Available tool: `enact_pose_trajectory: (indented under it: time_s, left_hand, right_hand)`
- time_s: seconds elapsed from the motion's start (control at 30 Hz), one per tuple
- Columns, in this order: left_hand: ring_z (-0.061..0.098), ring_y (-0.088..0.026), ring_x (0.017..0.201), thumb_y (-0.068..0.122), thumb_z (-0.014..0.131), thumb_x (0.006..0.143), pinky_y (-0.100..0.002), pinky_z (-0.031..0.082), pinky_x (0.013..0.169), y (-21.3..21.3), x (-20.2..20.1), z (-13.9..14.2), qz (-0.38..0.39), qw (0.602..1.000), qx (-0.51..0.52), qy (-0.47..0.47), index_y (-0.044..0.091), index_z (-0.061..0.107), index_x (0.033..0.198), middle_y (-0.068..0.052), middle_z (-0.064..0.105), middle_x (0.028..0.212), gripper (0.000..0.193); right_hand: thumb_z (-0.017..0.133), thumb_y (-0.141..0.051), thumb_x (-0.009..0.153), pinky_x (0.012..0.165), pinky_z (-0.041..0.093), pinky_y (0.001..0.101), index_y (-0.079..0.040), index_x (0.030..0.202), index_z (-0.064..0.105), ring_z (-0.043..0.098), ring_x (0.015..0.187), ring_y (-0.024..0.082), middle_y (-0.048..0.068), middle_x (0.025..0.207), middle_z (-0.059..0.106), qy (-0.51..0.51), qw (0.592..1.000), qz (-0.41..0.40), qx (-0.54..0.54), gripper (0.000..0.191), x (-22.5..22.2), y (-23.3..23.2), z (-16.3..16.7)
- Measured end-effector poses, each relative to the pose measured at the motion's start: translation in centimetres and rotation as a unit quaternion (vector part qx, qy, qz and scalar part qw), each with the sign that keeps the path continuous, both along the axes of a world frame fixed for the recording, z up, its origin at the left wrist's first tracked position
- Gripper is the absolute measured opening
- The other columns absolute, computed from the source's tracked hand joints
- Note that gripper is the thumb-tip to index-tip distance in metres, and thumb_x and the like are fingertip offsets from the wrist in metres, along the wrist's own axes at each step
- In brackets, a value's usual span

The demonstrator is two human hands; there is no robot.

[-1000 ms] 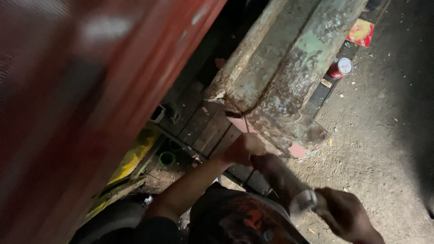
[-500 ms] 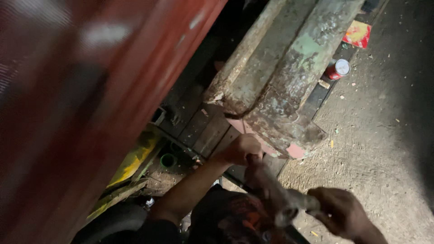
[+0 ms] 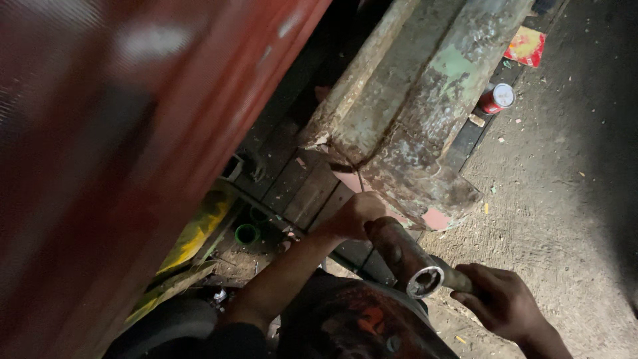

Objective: The person retrieves a red box, a screwdriver, a hammer, and a small container from a cluttered storage area and places them on a metal workbench. They then use the hammer to repeatedly strike a small metal piece on the workbench.

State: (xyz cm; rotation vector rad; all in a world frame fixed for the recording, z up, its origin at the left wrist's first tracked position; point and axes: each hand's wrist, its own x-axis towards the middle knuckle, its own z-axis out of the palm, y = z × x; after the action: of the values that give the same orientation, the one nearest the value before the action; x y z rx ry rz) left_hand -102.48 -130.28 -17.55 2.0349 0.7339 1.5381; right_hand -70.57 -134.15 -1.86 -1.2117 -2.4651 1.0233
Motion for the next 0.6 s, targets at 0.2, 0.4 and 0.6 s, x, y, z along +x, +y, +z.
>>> enact_pose_trajectory:
  time_s: [0.2,0.4,0.6]
  left_hand:
    - [0.056,-0.033,0.068,0.029,0.075,0.086,-0.046,0.045,0.067,0.1,0.3,-0.7,0.015,0.999,0.028,0.018,0.009,0.045,0.07,-0.01,0.047,0.069,0.039]
    - [0.063,-0.019,0.056,0.033,0.08,0.085,-0.036,0.051,0.053,1.0,1.7,-2.3,0.024,0.999,0.006,-0.034,0.013,0.053,0.065,-0.002,0.059,0.062,0.038]
    - [0.057,-0.028,0.066,0.021,0.079,0.085,-0.043,0.047,0.067,0.2,1.9,-3.1,0.047,0.997,-0.022,-0.051,0.01,0.053,0.073,-0.008,0.053,0.071,0.031]
  right_hand:
    - [0.082,-0.03,0.071,0.056,0.06,0.0393,-0.01,0.115,0.07,0.077,0.063,0.026,0.009,0.078,0.078,-0.025,1.0,0.005,0.006,0.05,0.3,-0.3,-0.3]
    - [0.077,-0.032,0.079,0.059,0.059,0.0369,-0.004,0.115,0.064,0.076,0.067,0.026,0.01,0.083,0.075,0.113,0.991,0.075,0.021,0.048,1.5,-0.9,-1.0]
    - [0.08,-0.03,0.08,0.064,0.06,0.0402,-0.008,0.123,0.07,0.076,0.069,0.031,0.013,0.083,0.076,-0.093,0.991,-0.094,-0.014,0.049,1.5,-0.6,-2.7]
